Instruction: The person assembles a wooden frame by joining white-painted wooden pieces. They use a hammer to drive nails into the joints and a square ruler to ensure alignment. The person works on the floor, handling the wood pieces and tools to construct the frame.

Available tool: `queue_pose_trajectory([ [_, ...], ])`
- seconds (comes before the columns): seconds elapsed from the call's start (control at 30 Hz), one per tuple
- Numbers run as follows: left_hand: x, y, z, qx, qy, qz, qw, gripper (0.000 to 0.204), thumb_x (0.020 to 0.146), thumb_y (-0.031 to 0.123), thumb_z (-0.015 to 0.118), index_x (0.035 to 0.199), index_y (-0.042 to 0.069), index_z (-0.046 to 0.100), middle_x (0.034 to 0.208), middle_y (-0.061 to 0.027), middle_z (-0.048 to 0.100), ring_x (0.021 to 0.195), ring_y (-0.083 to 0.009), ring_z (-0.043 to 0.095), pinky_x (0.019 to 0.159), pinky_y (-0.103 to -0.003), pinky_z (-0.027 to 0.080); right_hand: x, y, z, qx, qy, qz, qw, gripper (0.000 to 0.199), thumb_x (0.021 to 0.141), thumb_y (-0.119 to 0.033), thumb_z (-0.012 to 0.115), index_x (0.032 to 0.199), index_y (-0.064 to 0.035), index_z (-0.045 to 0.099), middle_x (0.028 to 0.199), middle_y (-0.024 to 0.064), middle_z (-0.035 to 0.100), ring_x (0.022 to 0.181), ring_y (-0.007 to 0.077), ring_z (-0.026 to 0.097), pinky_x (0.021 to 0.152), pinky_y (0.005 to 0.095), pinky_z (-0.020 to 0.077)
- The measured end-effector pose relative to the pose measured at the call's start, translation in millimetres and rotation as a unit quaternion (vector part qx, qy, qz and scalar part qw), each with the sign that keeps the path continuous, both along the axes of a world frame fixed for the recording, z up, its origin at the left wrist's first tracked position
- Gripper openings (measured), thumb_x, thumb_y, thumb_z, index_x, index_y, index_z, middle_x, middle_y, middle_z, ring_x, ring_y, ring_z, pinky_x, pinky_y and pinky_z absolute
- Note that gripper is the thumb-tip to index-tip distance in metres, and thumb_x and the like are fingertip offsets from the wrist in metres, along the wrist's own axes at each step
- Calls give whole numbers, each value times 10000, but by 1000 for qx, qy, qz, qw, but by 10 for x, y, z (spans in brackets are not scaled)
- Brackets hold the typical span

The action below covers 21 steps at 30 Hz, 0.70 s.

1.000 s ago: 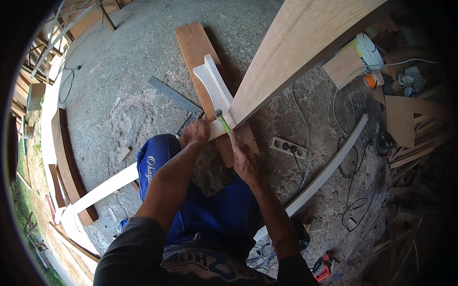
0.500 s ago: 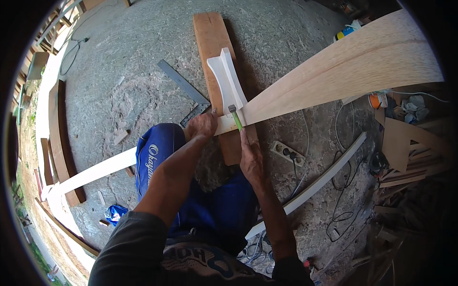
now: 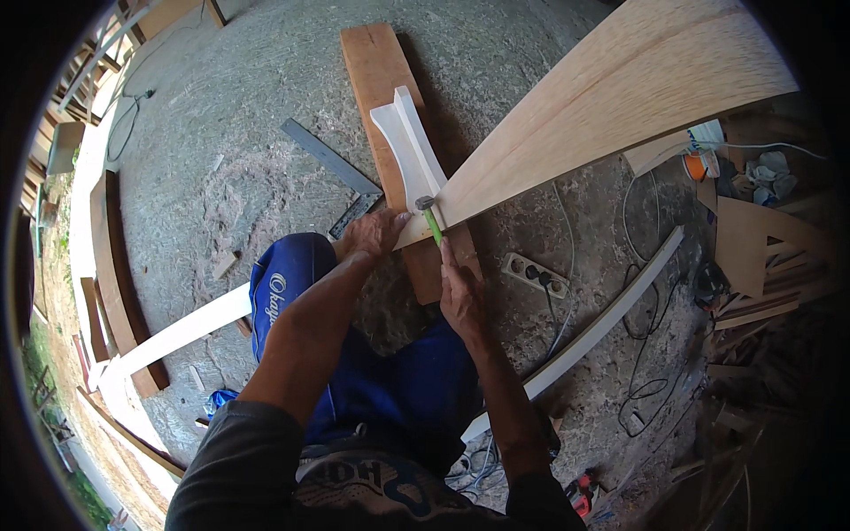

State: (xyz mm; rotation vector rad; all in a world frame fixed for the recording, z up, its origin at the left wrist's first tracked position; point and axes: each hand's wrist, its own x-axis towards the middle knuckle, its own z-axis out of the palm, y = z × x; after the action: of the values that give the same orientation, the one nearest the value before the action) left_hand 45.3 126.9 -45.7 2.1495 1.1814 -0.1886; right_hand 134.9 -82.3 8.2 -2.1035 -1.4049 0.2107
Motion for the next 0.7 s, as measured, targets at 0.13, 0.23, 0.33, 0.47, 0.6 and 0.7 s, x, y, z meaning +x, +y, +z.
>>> queue_pose_trajectory([
  [0.13,0,-4,30,-17,-9,25,1000,561,963,671,443,1205,254,730,1098,-113,746,1105,-315,680,964,-479,475,9,-2,-3,-22,4,-20,1000,595,981,-91,571,1544,-194,408,859,203,664,781,370,685,671,468,546],
  [0.23,-6,-2,40,-28,-16,33,999,563,977,655,423,1187,240,740,1097,-121,746,1098,-324,683,958,-479,482,0,-3,39,-51,23,-23,998,590,979,-72,559,1540,-170,406,979,230,653,899,400,667,756,471,541],
  [0.33,7,0,19,-8,-7,30,999,605,1005,631,357,1173,197,743,1100,-145,741,1081,-343,687,953,-494,488,-24,15,117,-95,62,-23,993,574,975,-10,534,1528,-102,413,1214,296,627,1130,456,625,919,472,528],
  [0.47,80,16,-2,4,44,48,998,677,1038,575,255,1142,116,743,1088,-193,731,1060,-377,691,959,-516,492,-50,103,233,-106,32,-28,993,591,971,-60,559,1535,-152,410,1117,230,680,983,396,681,798,450,563],
  [0.6,102,-6,46,-11,53,68,996,681,1050,532,231,1124,90,744,1075,-208,729,1054,-387,694,958,-513,502,-73,119,302,21,-38,19,999,553,981,-75,543,1519,-125,428,1151,201,698,939,368,713,774,437,586],
  [0.7,82,-20,105,-3,56,60,997,663,1052,515,227,1132,109,745,1079,-196,732,1056,-382,695,957,-505,505,-84,122,296,140,-65,44,987,521,988,-63,526,1502,-84,442,1223,199,680,1000,361,706,790,450,584],
])
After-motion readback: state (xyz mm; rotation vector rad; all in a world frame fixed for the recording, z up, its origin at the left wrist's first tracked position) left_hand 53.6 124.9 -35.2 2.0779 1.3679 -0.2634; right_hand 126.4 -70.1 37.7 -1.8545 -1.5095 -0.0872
